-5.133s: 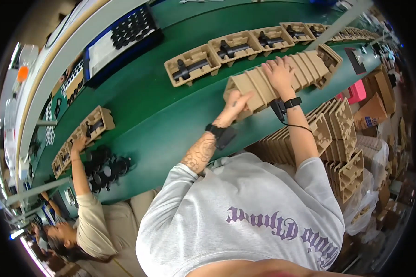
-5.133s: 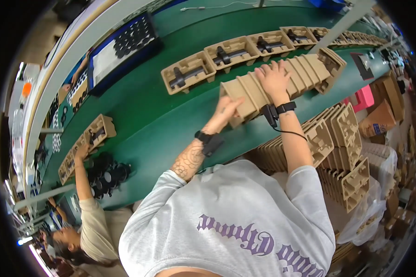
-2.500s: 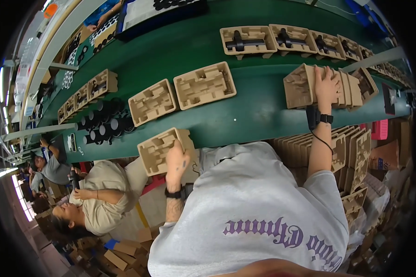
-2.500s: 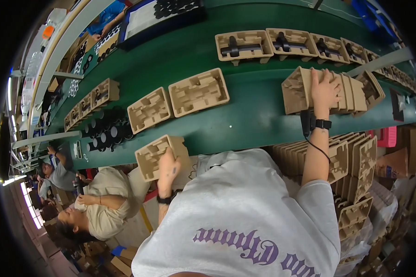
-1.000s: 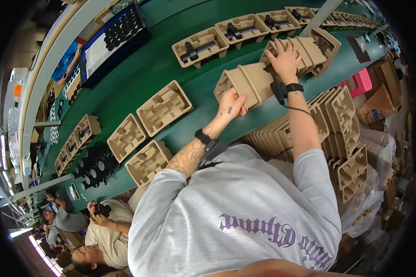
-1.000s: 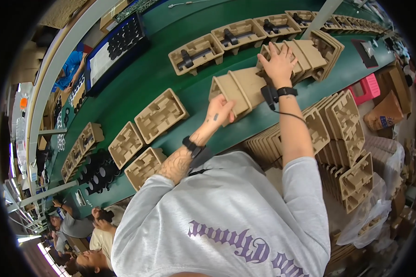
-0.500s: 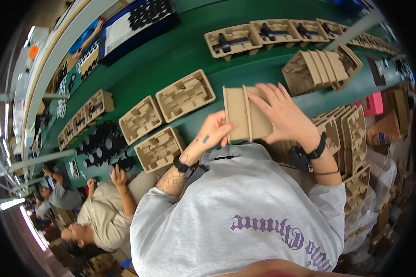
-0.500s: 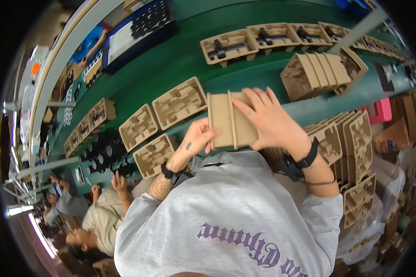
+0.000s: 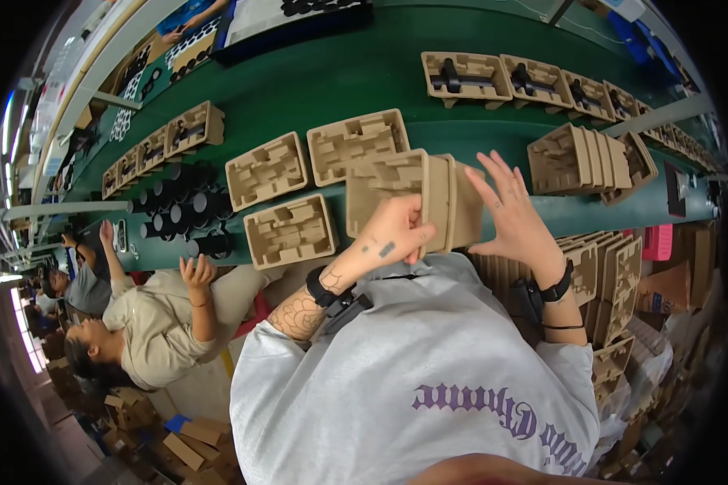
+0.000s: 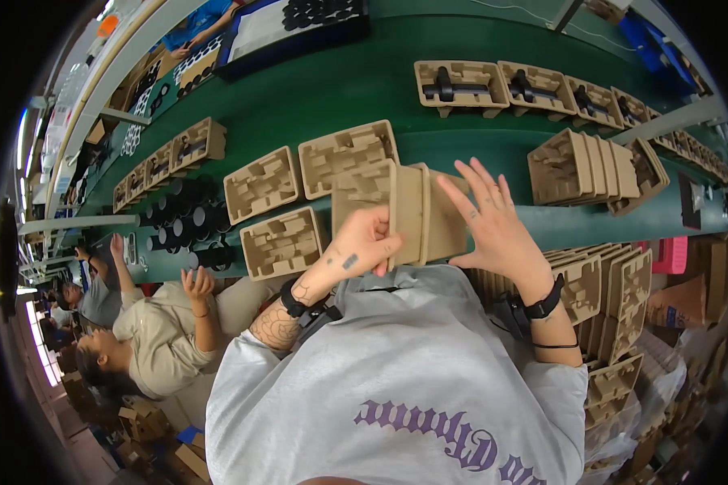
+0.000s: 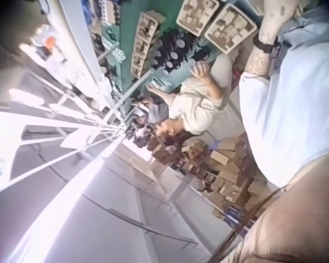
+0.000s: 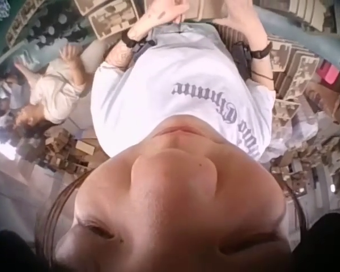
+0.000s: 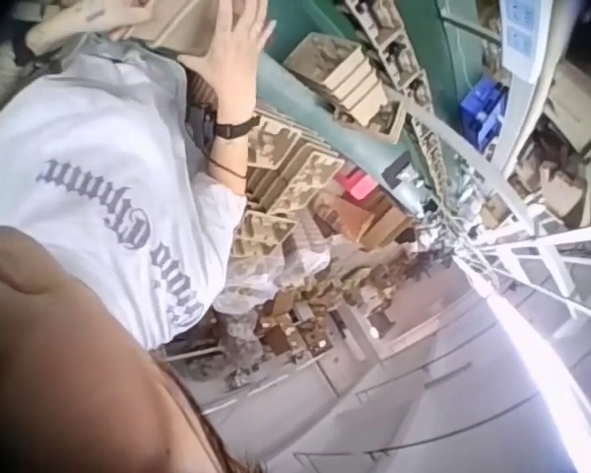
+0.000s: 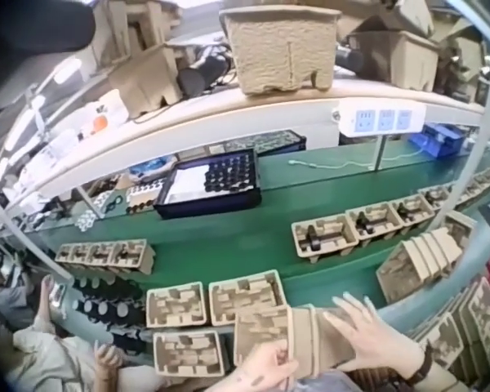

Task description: The person places black devices into cardboard trays, stacks the filled trays, and then moves a stack of empty trays.

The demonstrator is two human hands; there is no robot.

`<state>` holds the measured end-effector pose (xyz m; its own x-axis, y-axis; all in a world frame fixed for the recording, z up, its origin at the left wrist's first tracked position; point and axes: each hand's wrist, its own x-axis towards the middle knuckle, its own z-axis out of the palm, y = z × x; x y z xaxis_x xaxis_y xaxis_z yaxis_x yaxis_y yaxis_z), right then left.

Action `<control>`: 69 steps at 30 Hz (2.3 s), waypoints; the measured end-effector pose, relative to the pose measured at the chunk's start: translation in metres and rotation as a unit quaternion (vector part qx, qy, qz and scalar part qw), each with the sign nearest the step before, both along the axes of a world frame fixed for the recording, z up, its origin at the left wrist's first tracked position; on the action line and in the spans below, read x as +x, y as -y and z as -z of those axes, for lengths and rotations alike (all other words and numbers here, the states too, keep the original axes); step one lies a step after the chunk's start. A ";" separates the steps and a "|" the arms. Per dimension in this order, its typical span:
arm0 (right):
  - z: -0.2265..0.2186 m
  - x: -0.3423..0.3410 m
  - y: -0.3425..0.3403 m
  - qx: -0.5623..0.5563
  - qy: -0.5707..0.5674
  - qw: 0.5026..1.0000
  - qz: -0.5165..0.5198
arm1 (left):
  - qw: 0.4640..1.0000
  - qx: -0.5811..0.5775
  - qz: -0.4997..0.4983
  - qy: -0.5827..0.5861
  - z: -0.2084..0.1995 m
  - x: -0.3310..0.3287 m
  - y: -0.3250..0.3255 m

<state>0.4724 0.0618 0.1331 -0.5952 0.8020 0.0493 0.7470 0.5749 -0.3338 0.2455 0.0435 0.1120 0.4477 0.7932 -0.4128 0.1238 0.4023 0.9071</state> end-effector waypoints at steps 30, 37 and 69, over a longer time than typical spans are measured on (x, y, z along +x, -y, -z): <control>-0.007 0.038 -0.016 -0.014 -0.165 0.986 0.001 | 0.988 0.098 -0.113 0.027 -0.073 -0.007 -0.014; -0.010 0.039 -0.020 -0.006 -0.113 0.994 -0.002 | 0.977 0.121 -0.173 0.030 -0.063 -0.010 -0.007; 0.191 0.080 -0.128 -0.348 -0.214 0.842 0.351 | 0.959 0.040 0.142 -0.242 0.133 0.081 0.003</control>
<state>0.5527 0.1894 -0.0575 -0.0093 0.8723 -0.4889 0.5461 -0.4052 -0.7332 0.3267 0.0404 -0.0214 0.4211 0.7053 -0.5702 0.6321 0.2226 0.7422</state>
